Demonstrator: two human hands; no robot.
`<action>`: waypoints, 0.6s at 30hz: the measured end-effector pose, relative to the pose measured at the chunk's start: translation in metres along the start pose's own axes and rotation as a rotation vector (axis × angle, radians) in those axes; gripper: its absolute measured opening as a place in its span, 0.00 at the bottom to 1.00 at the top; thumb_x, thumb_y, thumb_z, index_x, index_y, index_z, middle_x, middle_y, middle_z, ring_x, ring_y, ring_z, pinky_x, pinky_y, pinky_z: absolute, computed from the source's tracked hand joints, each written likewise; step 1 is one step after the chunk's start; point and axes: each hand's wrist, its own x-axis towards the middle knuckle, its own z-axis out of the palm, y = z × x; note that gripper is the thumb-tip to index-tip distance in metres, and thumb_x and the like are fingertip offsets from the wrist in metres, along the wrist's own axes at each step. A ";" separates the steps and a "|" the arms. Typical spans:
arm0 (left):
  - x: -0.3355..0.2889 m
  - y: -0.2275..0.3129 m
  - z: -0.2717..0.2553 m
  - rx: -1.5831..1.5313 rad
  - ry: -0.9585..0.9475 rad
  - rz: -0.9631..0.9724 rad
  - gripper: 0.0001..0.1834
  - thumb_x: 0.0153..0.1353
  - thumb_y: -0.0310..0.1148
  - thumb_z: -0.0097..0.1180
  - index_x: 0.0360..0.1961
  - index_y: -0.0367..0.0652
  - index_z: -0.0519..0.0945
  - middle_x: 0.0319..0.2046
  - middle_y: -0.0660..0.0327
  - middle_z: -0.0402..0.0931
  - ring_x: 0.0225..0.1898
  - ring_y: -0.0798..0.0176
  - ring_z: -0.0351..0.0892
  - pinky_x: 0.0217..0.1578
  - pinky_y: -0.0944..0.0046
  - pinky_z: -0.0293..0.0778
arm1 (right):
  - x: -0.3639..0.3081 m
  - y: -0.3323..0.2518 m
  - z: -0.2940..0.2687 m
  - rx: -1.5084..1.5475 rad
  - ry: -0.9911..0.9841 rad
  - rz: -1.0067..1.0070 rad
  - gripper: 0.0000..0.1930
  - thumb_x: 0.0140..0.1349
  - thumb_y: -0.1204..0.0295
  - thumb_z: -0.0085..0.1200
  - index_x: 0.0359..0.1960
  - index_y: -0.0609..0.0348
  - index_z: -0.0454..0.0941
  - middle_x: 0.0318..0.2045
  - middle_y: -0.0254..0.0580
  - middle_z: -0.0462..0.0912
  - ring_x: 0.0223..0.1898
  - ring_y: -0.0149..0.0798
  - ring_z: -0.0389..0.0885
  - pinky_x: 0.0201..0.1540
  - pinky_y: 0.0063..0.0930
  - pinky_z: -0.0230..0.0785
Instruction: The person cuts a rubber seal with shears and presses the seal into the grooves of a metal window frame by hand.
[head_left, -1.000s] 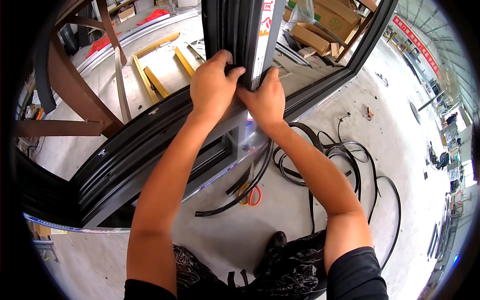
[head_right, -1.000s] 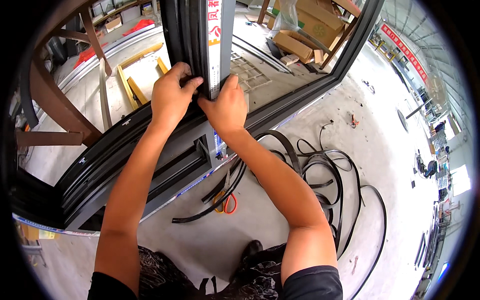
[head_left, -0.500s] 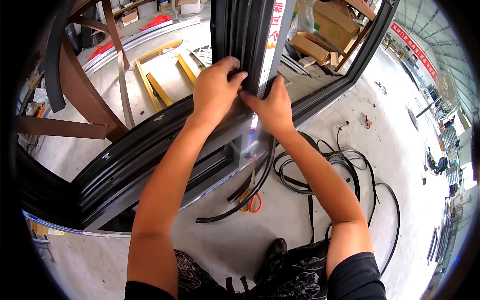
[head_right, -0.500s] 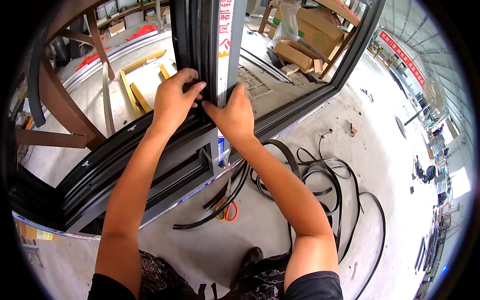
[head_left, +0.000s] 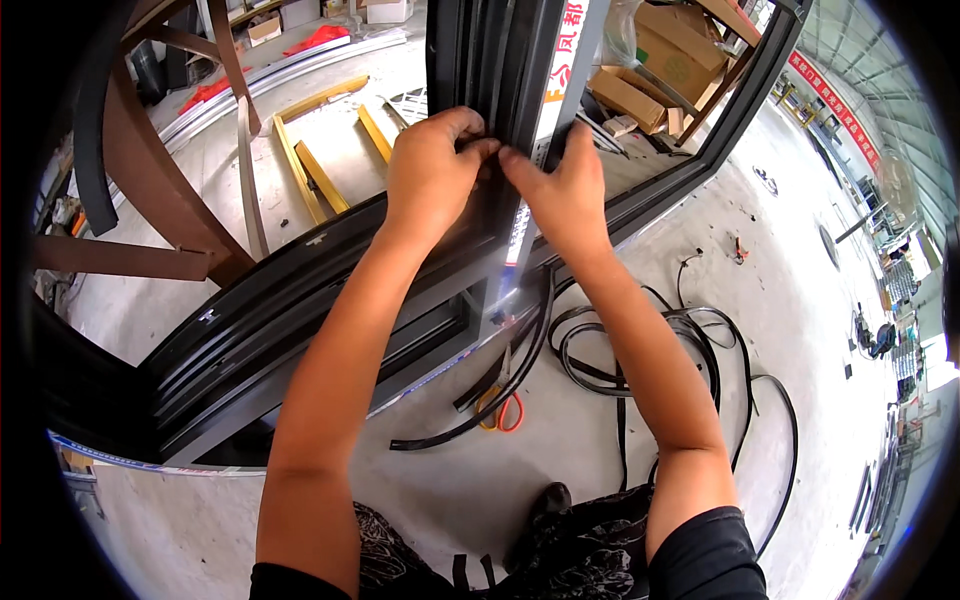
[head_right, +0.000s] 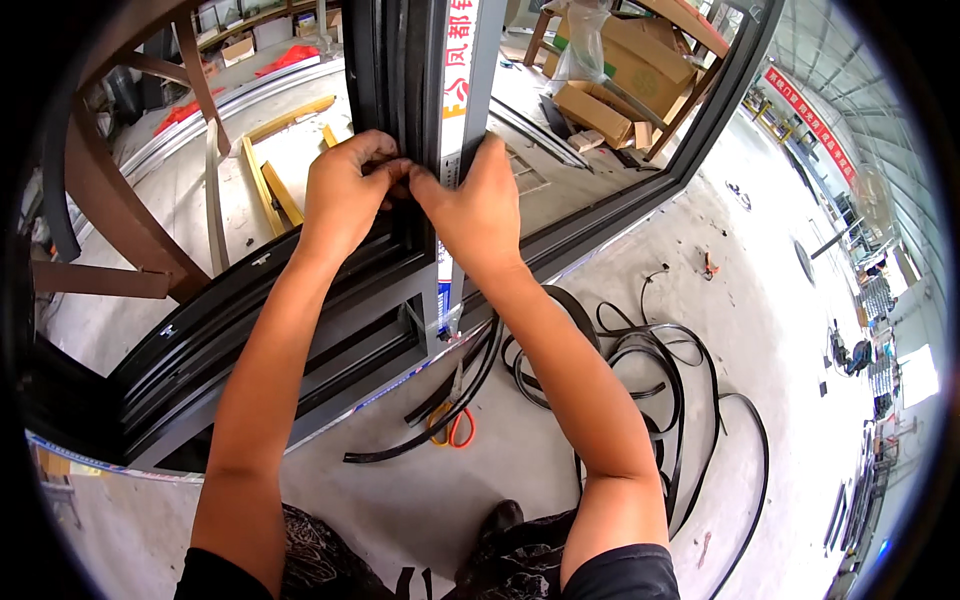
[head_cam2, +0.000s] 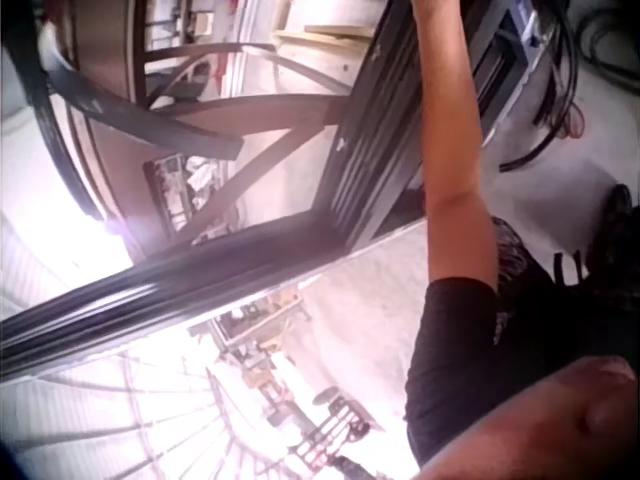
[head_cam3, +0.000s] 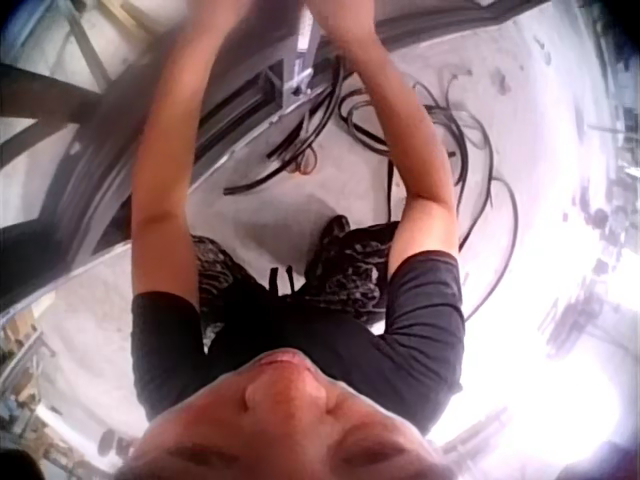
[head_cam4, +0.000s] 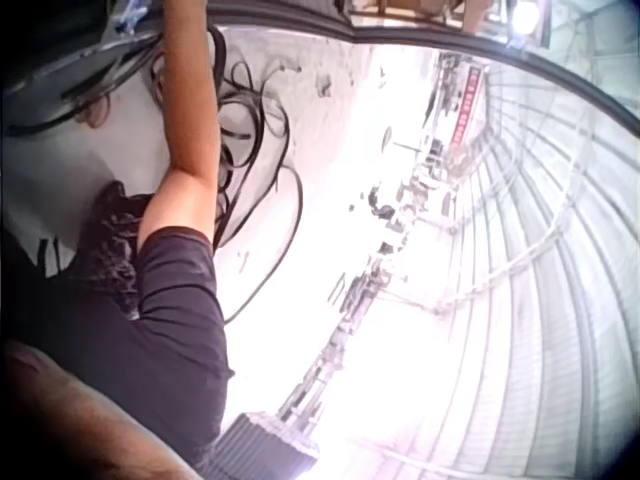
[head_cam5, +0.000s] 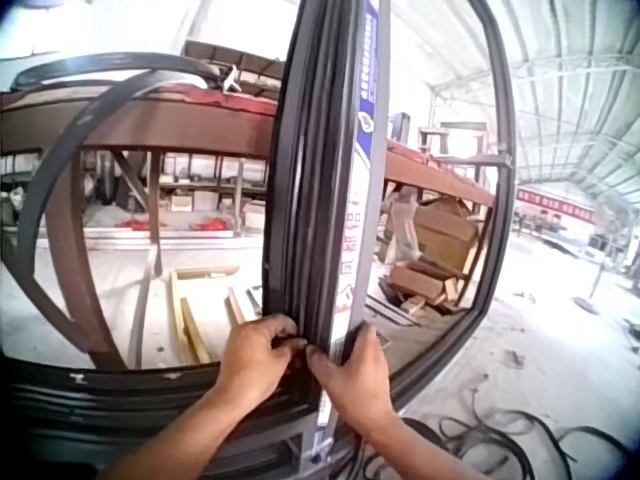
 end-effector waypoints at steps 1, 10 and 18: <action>-0.001 0.001 0.000 0.047 -0.011 0.019 0.06 0.58 0.25 0.63 0.36 0.33 0.82 0.26 0.53 0.83 0.24 0.60 0.84 0.29 0.62 0.77 | 0.005 -0.005 -0.002 -0.048 0.006 0.024 0.25 0.49 0.64 0.70 0.37 0.69 0.68 0.33 0.60 0.82 0.37 0.56 0.82 0.42 0.43 0.73; -0.006 0.001 0.003 -0.003 0.006 -0.039 0.08 0.60 0.26 0.61 0.38 0.33 0.82 0.28 0.52 0.83 0.26 0.60 0.85 0.28 0.63 0.78 | 0.005 -0.012 0.006 -0.184 0.046 0.063 0.30 0.47 0.61 0.70 0.40 0.69 0.65 0.37 0.61 0.78 0.42 0.64 0.78 0.45 0.51 0.72; -0.005 -0.004 -0.007 -0.107 -0.136 -0.099 0.09 0.62 0.22 0.58 0.43 0.32 0.81 0.35 0.54 0.84 0.33 0.65 0.84 0.32 0.67 0.80 | 0.000 -0.008 0.005 -0.175 0.013 0.026 0.32 0.45 0.65 0.70 0.45 0.69 0.63 0.39 0.61 0.77 0.45 0.63 0.77 0.47 0.49 0.73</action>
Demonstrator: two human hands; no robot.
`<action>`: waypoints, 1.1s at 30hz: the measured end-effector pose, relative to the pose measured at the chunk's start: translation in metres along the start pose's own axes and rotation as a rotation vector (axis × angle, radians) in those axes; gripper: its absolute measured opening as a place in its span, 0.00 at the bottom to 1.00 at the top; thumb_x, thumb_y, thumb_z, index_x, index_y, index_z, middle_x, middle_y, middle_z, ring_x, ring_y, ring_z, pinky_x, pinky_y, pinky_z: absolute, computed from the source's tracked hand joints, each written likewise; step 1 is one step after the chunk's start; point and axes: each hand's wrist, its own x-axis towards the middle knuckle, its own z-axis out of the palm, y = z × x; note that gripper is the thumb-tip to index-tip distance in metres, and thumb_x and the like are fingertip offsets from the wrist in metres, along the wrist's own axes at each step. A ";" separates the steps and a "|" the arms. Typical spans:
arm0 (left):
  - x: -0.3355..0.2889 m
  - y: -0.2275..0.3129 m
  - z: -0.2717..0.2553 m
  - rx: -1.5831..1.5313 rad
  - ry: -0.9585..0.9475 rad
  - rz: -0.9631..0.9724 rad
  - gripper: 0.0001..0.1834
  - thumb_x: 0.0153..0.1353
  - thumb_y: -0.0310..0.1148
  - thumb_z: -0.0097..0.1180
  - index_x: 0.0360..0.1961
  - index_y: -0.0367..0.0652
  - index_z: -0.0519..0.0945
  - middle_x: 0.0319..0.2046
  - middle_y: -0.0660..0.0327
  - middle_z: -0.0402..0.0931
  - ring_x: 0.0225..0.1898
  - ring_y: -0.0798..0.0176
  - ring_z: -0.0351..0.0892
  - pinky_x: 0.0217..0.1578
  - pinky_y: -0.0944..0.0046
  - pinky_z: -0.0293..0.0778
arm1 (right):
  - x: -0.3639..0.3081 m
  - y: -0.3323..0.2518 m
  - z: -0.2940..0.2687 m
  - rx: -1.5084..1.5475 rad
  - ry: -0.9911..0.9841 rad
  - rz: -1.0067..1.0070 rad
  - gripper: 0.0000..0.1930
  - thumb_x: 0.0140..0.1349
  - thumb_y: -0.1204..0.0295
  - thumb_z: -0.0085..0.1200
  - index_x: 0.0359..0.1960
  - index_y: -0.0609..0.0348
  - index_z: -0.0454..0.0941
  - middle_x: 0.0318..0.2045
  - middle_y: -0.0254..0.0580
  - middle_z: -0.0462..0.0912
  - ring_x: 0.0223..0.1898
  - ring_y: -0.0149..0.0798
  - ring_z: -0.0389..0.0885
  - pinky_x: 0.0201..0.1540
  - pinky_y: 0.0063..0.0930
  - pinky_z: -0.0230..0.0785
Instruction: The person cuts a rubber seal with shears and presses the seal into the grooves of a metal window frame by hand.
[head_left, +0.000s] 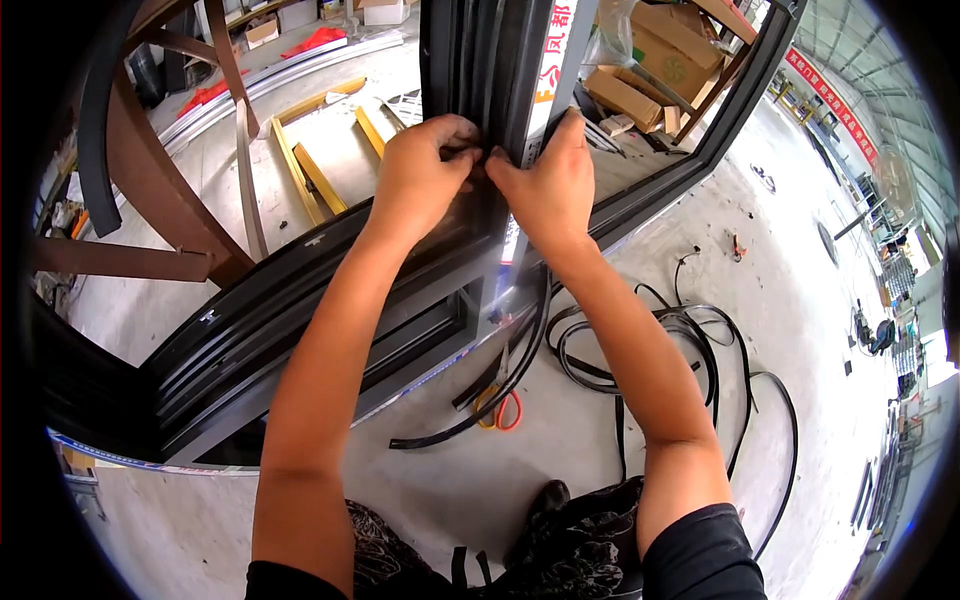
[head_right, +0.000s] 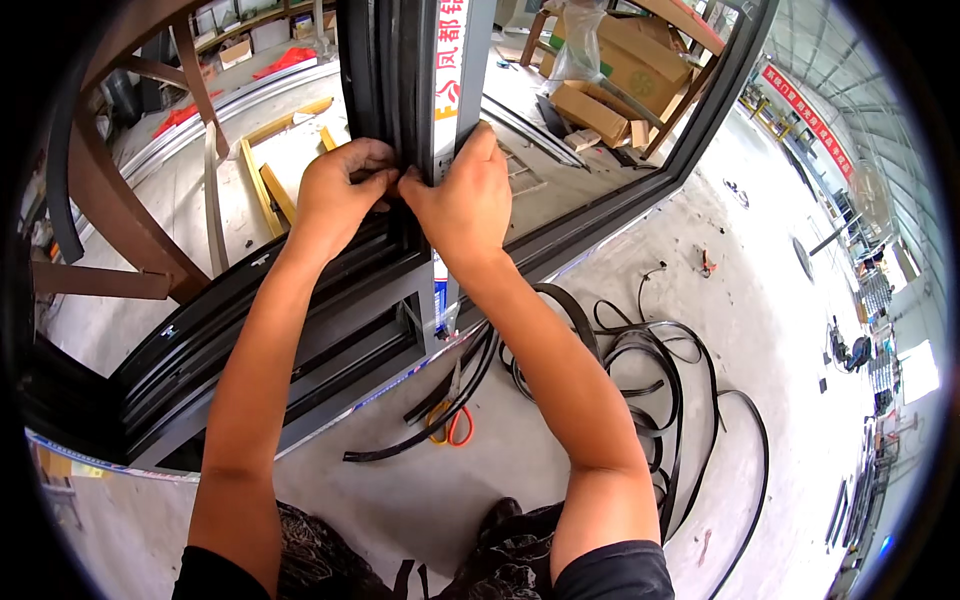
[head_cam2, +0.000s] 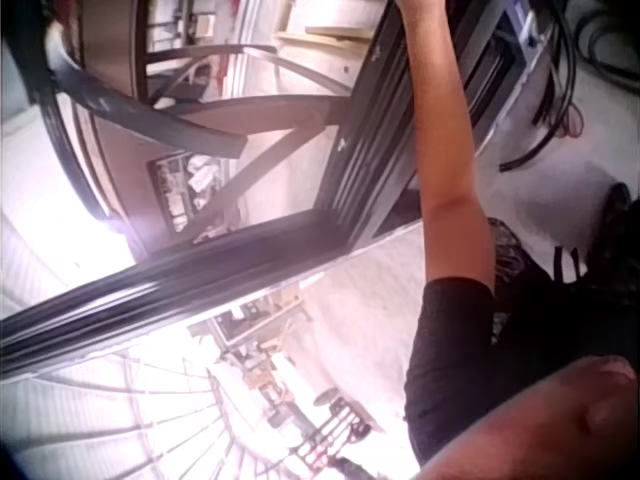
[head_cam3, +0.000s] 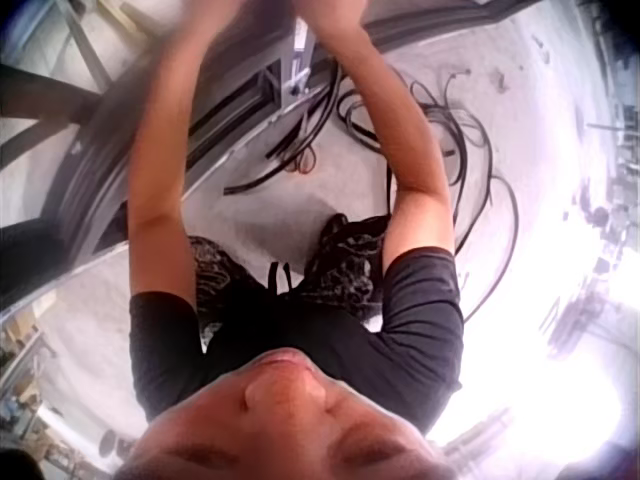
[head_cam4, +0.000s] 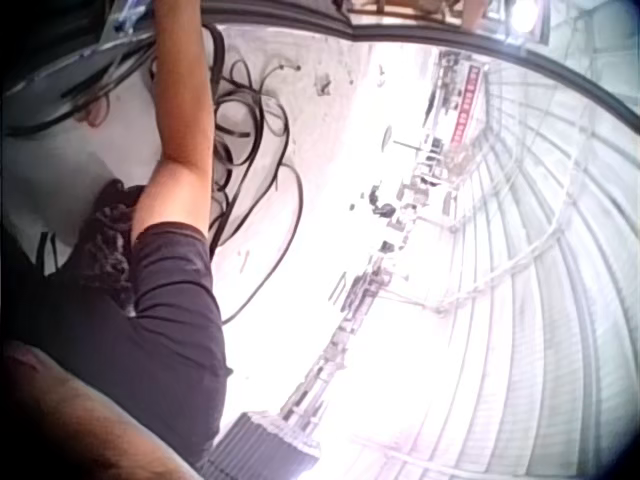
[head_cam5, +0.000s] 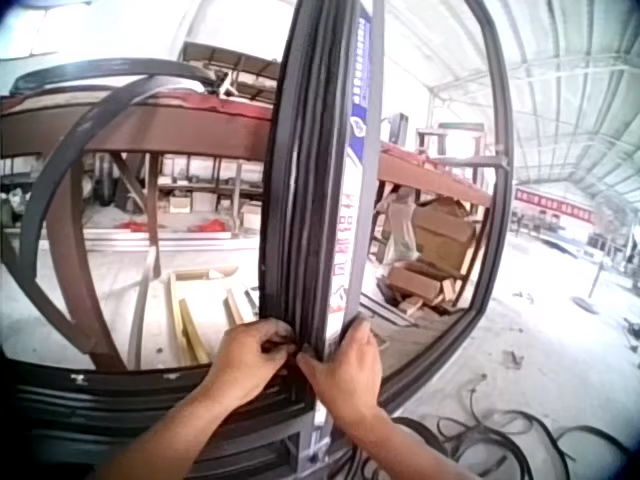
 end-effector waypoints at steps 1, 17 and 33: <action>0.002 -0.001 -0.003 -0.041 -0.036 -0.032 0.10 0.62 0.22 0.57 0.45 0.32 0.81 0.37 0.54 0.84 0.35 0.65 0.84 0.33 0.68 0.81 | 0.001 -0.001 0.000 0.004 0.005 0.000 0.32 0.45 0.65 0.70 0.45 0.69 0.63 0.39 0.61 0.77 0.45 0.63 0.77 0.47 0.49 0.73; -0.008 0.002 -0.002 0.258 0.010 0.152 0.14 0.60 0.27 0.58 0.48 0.36 0.81 0.43 0.50 0.84 0.48 0.49 0.83 0.50 0.58 0.76 | -0.014 0.008 -0.003 -0.049 -0.133 0.022 0.52 0.45 0.66 0.69 0.68 0.75 0.49 0.50 0.65 0.75 0.52 0.62 0.76 0.53 0.44 0.73; -0.003 0.010 0.001 0.132 0.115 0.224 0.14 0.63 0.28 0.57 0.49 0.34 0.80 0.42 0.48 0.83 0.44 0.47 0.84 0.48 0.59 0.77 | 0.000 -0.001 -0.012 0.057 -0.070 -0.042 0.37 0.47 0.65 0.70 0.54 0.70 0.62 0.43 0.63 0.78 0.46 0.64 0.78 0.49 0.50 0.72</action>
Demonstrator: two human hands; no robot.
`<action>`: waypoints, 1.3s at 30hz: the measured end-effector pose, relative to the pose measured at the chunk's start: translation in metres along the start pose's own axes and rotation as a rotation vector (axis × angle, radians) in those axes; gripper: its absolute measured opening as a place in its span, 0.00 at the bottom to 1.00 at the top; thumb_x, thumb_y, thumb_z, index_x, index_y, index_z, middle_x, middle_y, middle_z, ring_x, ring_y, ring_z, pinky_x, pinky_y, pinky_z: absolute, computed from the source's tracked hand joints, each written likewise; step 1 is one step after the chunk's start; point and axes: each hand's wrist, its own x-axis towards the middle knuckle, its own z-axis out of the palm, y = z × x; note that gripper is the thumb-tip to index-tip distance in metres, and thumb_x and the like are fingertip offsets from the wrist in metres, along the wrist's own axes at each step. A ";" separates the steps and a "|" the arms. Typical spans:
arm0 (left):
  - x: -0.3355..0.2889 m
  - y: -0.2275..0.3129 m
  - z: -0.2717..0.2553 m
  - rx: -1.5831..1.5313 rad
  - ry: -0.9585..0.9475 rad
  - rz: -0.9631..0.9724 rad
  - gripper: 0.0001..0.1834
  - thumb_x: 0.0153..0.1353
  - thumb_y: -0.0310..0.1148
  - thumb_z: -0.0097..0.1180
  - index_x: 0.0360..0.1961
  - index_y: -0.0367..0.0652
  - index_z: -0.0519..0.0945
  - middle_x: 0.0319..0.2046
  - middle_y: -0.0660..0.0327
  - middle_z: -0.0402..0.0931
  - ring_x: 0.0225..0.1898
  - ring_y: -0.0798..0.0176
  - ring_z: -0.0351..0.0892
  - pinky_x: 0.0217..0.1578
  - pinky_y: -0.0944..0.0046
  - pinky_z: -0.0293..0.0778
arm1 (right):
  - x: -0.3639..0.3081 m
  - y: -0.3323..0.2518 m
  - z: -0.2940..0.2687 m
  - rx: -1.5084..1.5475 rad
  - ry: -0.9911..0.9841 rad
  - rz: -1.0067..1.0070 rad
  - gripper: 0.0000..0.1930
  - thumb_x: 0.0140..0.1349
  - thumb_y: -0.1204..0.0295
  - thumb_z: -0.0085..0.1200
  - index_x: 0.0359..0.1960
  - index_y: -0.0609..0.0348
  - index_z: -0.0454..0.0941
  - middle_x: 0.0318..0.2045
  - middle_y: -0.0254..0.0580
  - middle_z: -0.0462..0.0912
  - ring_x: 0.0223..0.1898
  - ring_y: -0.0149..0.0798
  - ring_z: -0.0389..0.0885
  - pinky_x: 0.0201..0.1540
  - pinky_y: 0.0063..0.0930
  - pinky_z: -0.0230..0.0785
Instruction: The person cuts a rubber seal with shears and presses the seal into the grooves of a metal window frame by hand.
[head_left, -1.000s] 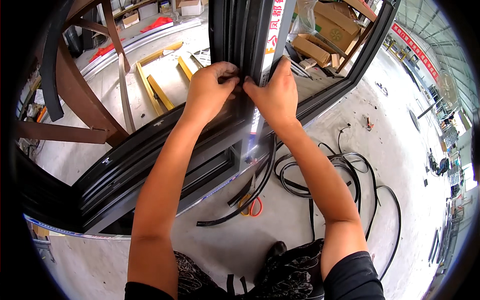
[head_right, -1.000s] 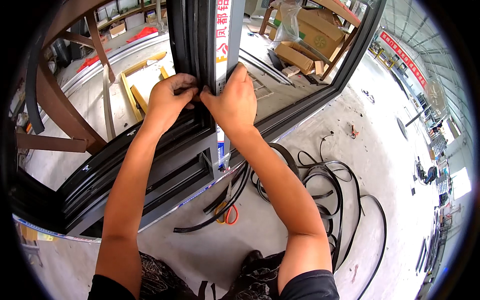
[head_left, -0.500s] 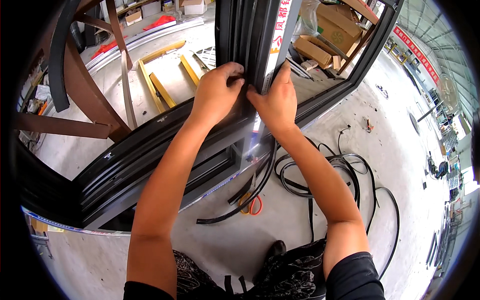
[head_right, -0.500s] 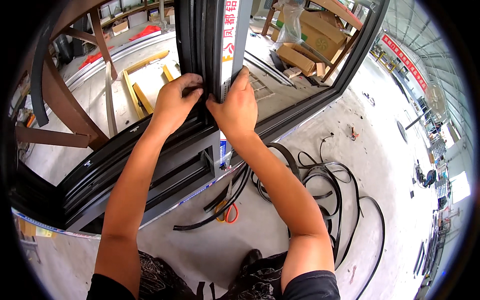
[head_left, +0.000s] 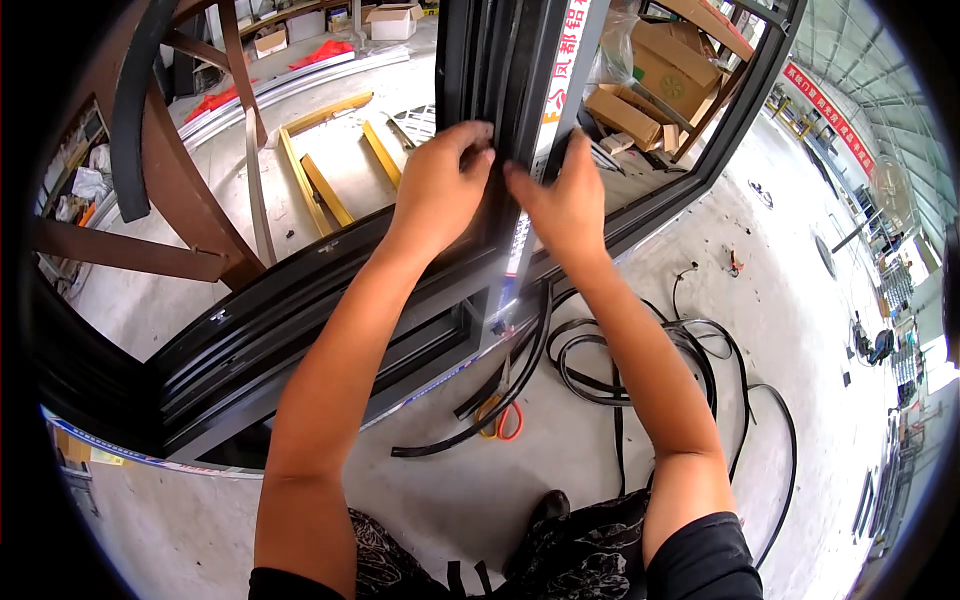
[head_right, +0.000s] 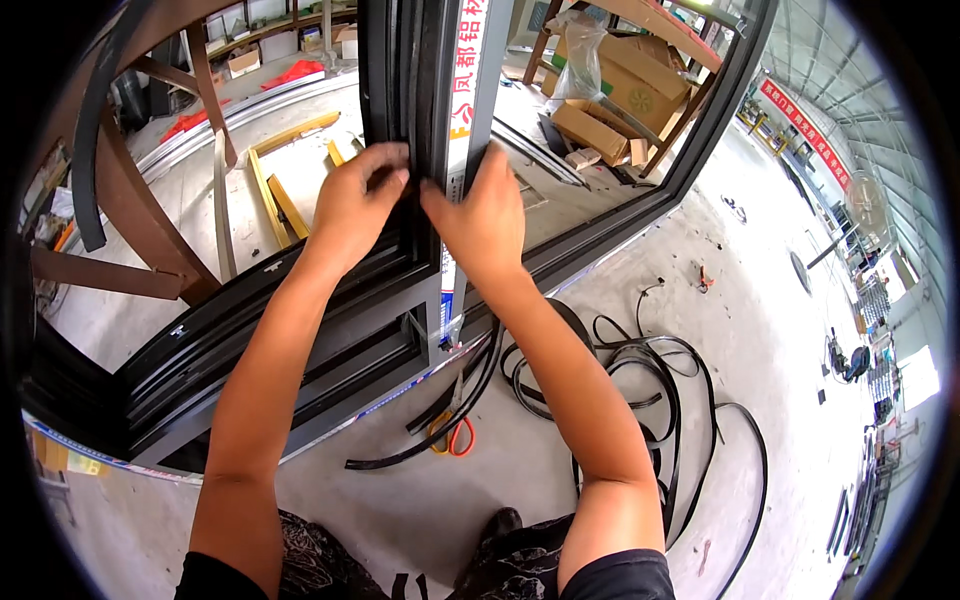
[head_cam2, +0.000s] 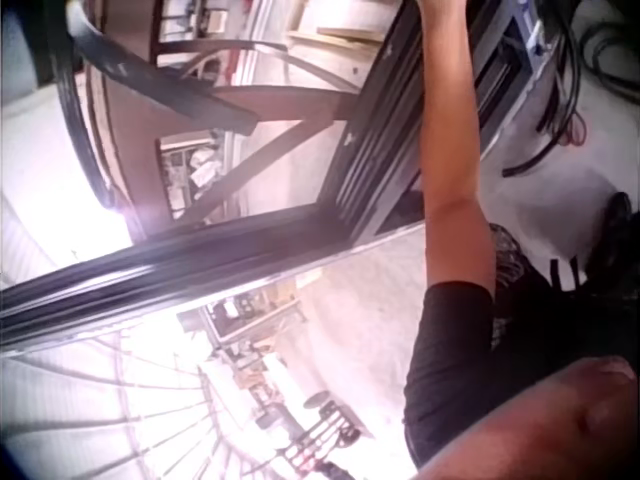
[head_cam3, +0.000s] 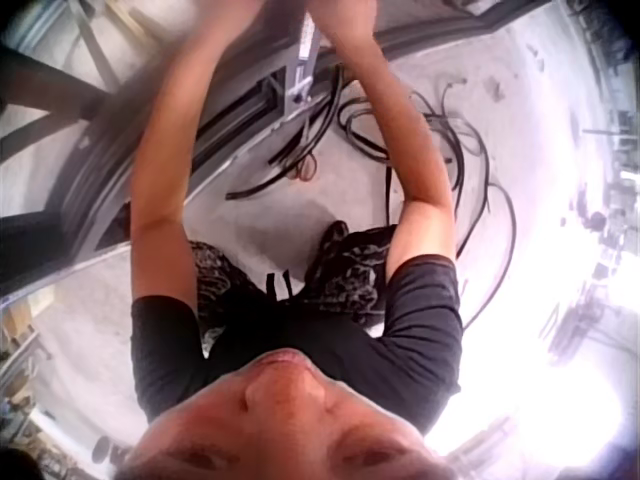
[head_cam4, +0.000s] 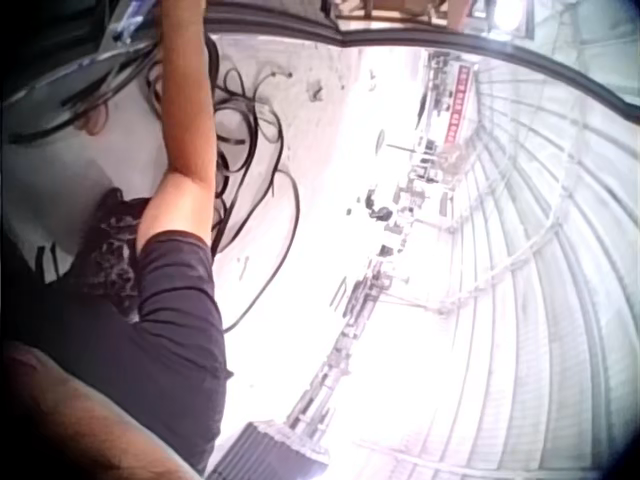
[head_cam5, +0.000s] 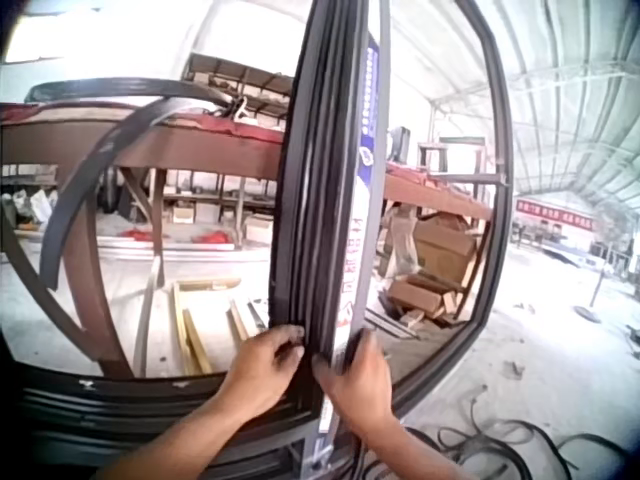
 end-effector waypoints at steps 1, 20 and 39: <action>0.004 0.001 0.002 -0.009 0.044 0.037 0.14 0.63 0.28 0.56 0.49 0.34 0.81 0.42 0.47 0.83 0.44 0.46 0.84 0.48 0.58 0.77 | 0.007 -0.006 -0.002 0.050 0.090 -0.067 0.32 0.47 0.65 0.70 0.48 0.70 0.65 0.42 0.63 0.78 0.44 0.65 0.78 0.47 0.51 0.71; 0.009 -0.001 -0.002 -0.113 -0.044 -0.082 0.19 0.66 0.26 0.53 0.58 0.35 0.76 0.51 0.51 0.80 0.52 0.57 0.79 0.55 0.63 0.73 | 0.032 -0.021 0.009 0.017 0.235 0.012 0.28 0.49 0.60 0.69 0.38 0.68 0.65 0.35 0.59 0.76 0.41 0.62 0.75 0.45 0.51 0.68; 0.005 0.000 -0.001 -0.113 -0.057 -0.014 0.19 0.63 0.25 0.54 0.56 0.35 0.78 0.47 0.48 0.79 0.52 0.48 0.79 0.54 0.59 0.72 | 0.056 -0.030 0.010 0.174 0.324 -0.015 0.26 0.48 0.61 0.69 0.32 0.69 0.65 0.28 0.59 0.76 0.33 0.62 0.76 0.39 0.51 0.69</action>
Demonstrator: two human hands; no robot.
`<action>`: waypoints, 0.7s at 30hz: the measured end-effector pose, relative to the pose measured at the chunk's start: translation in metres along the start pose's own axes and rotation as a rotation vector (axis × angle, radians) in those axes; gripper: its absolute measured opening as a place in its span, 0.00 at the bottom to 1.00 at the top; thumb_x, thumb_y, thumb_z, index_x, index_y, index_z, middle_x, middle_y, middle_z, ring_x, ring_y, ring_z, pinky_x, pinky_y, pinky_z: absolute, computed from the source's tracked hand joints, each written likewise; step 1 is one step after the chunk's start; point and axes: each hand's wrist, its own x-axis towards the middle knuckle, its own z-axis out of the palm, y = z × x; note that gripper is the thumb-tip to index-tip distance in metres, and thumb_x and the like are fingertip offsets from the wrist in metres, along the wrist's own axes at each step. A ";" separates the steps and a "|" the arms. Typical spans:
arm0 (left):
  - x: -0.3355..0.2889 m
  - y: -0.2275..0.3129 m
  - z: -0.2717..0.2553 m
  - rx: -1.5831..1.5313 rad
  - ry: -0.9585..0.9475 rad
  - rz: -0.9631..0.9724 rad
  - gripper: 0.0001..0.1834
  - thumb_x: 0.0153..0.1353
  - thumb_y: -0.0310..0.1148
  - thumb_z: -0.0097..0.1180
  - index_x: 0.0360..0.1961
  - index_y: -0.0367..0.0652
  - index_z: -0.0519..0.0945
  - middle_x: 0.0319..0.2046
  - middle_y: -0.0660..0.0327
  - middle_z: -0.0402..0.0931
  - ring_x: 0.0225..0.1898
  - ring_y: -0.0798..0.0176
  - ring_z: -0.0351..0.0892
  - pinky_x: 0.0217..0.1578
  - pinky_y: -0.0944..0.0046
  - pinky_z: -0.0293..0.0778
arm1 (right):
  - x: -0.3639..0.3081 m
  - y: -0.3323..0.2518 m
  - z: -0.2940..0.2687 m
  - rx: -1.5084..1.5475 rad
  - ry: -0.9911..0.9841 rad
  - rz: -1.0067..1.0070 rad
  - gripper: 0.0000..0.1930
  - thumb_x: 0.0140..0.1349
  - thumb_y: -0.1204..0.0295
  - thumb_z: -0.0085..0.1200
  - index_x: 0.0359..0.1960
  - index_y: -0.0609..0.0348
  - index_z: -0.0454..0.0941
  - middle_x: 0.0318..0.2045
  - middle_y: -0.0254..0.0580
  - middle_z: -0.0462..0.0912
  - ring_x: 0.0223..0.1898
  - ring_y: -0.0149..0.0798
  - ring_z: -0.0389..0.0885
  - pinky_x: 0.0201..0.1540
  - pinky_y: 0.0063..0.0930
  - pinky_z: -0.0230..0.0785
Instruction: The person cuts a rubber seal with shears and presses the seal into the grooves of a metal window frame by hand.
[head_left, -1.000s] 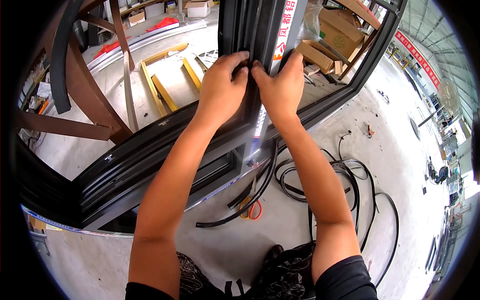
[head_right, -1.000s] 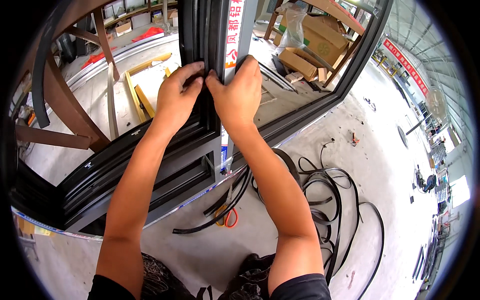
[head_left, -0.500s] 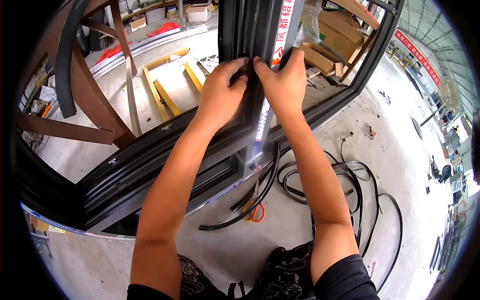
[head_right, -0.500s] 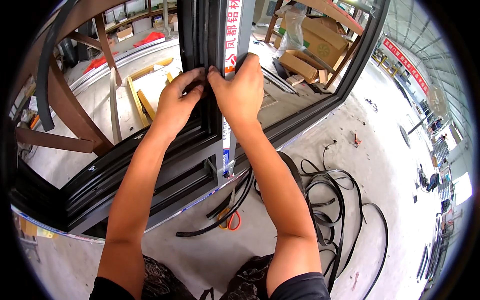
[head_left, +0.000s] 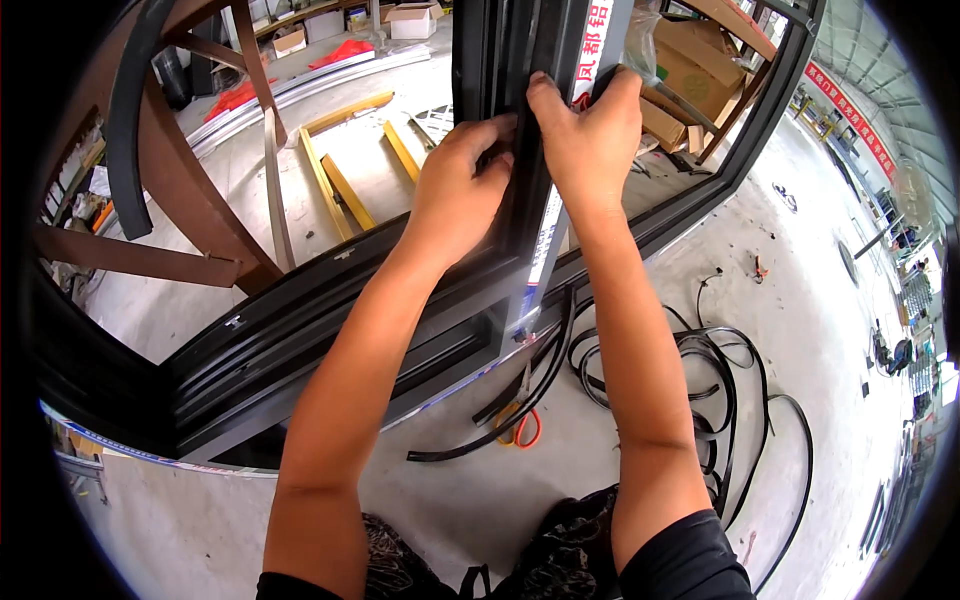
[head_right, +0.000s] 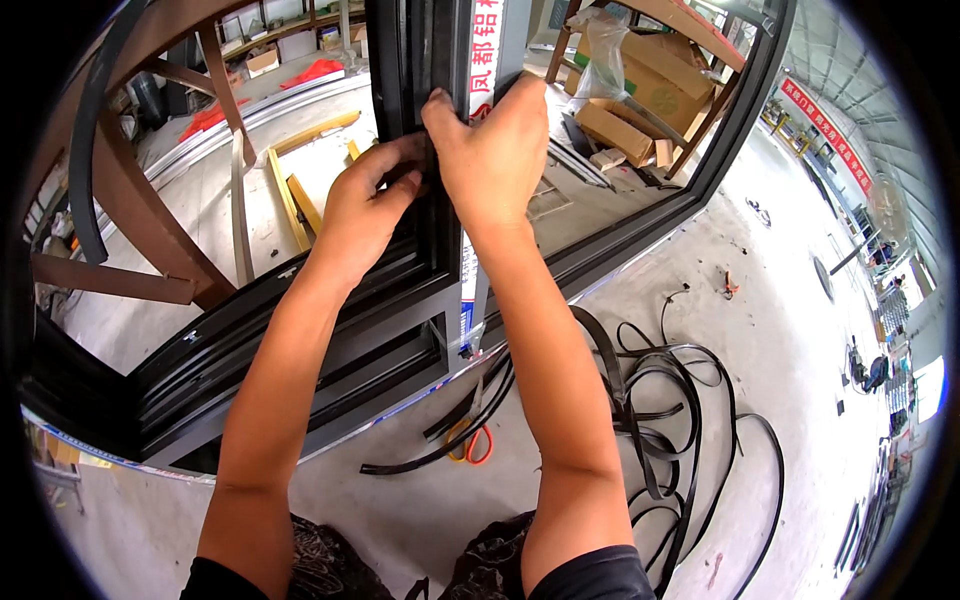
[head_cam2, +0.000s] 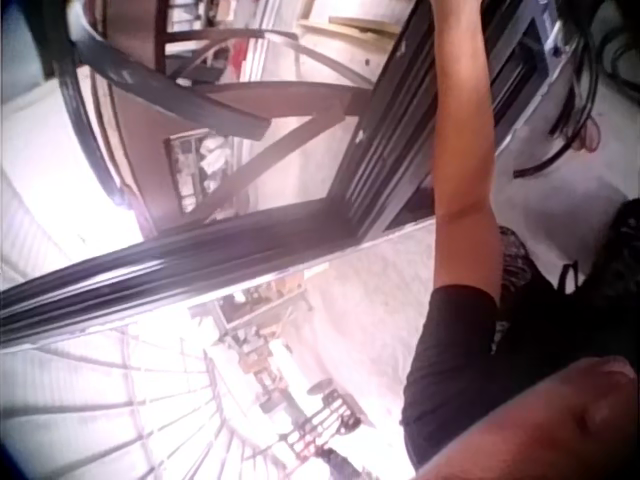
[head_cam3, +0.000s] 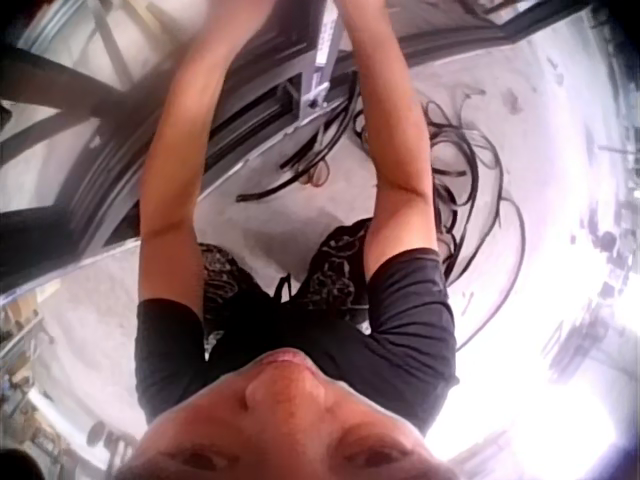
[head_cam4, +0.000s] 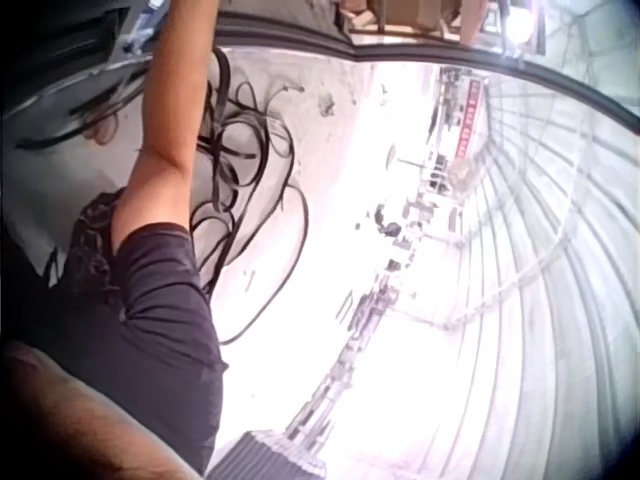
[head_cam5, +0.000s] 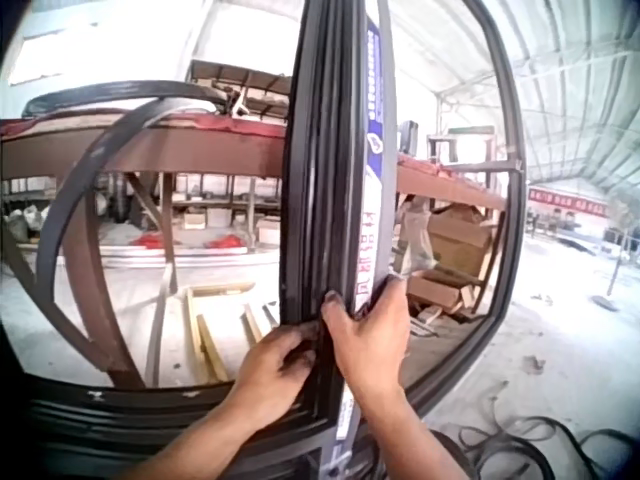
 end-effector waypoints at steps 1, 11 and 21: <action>0.001 0.002 -0.001 0.010 -0.005 -0.012 0.19 0.63 0.25 0.54 0.56 0.36 0.78 0.47 0.48 0.79 0.51 0.48 0.79 0.54 0.59 0.72 | 0.001 0.001 0.001 -0.080 0.059 -0.079 0.26 0.50 0.60 0.69 0.32 0.68 0.67 0.26 0.54 0.77 0.29 0.55 0.77 0.37 0.45 0.70; -0.001 0.003 -0.004 0.076 -0.026 -0.015 0.19 0.67 0.21 0.52 0.59 0.35 0.76 0.49 0.58 0.80 0.51 0.65 0.78 0.54 0.66 0.73 | 0.004 0.000 0.003 -0.018 0.088 -0.111 0.26 0.53 0.58 0.70 0.31 0.67 0.68 0.24 0.46 0.78 0.25 0.41 0.75 0.33 0.35 0.70; -0.008 0.007 -0.024 -0.368 -0.184 -0.245 0.18 0.70 0.22 0.48 0.59 0.33 0.75 0.54 0.54 0.78 0.56 0.59 0.78 0.57 0.59 0.76 | -0.016 0.017 -0.010 0.086 -0.148 -0.179 0.35 0.52 0.69 0.68 0.55 0.71 0.60 0.38 0.58 0.81 0.37 0.51 0.82 0.43 0.39 0.74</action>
